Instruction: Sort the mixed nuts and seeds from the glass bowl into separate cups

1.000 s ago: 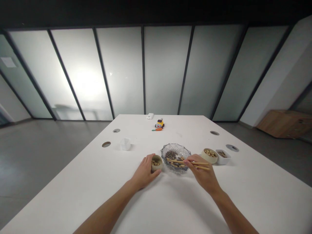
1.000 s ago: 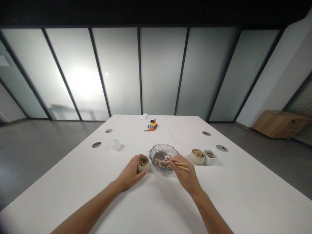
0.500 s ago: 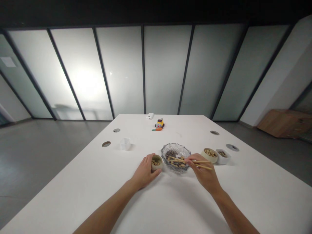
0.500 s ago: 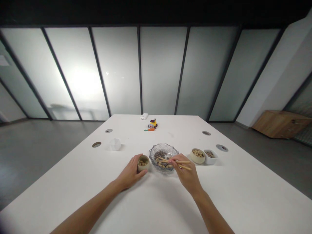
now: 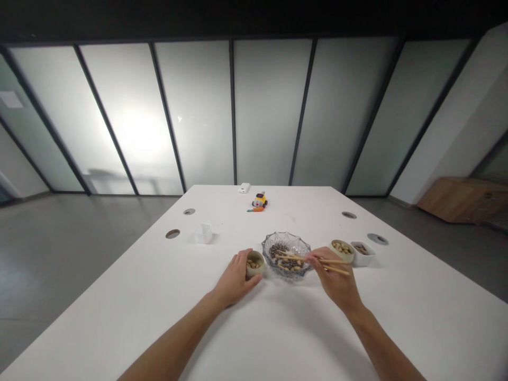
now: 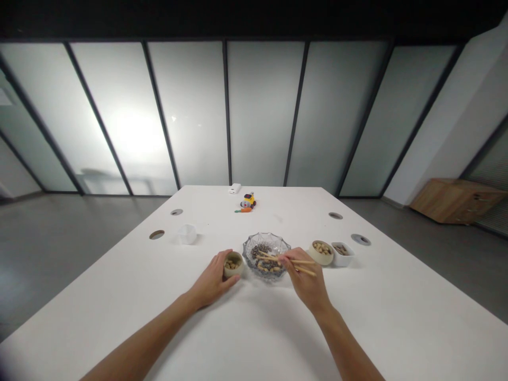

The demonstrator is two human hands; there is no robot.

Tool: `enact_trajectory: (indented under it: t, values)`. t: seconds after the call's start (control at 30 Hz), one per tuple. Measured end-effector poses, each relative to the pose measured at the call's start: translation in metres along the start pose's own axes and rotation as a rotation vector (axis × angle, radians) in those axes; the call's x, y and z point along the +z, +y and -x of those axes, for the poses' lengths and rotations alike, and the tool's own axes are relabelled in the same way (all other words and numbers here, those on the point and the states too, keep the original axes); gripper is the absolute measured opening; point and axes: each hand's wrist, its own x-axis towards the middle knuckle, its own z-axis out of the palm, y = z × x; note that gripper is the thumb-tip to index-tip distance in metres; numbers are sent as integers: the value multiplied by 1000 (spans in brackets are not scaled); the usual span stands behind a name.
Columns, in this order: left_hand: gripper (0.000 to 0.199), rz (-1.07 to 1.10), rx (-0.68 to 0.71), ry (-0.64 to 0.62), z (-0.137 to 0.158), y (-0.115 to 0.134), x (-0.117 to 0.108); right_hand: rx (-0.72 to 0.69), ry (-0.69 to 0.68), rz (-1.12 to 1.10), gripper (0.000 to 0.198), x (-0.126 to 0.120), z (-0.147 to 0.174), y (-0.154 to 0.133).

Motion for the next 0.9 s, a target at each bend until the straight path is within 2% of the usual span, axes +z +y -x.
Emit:
enact_trajectory:
  t: [0.2,0.43,0.73,0.9]
  values:
    - [67,-2,-1,-5,0,1,0,38,-33,-12,50,1,-1,5]
    - [68,-4,6,-5,-1,2,-1,34,-62,-74,43,3,2,3]
    - [67,-9,-20,-11,0,6,-3,-19,38,-1,42,0,1,7]
    - [67,-2,-13,-10,0,4,-2,-19,-29,-30,40,3,2,5]
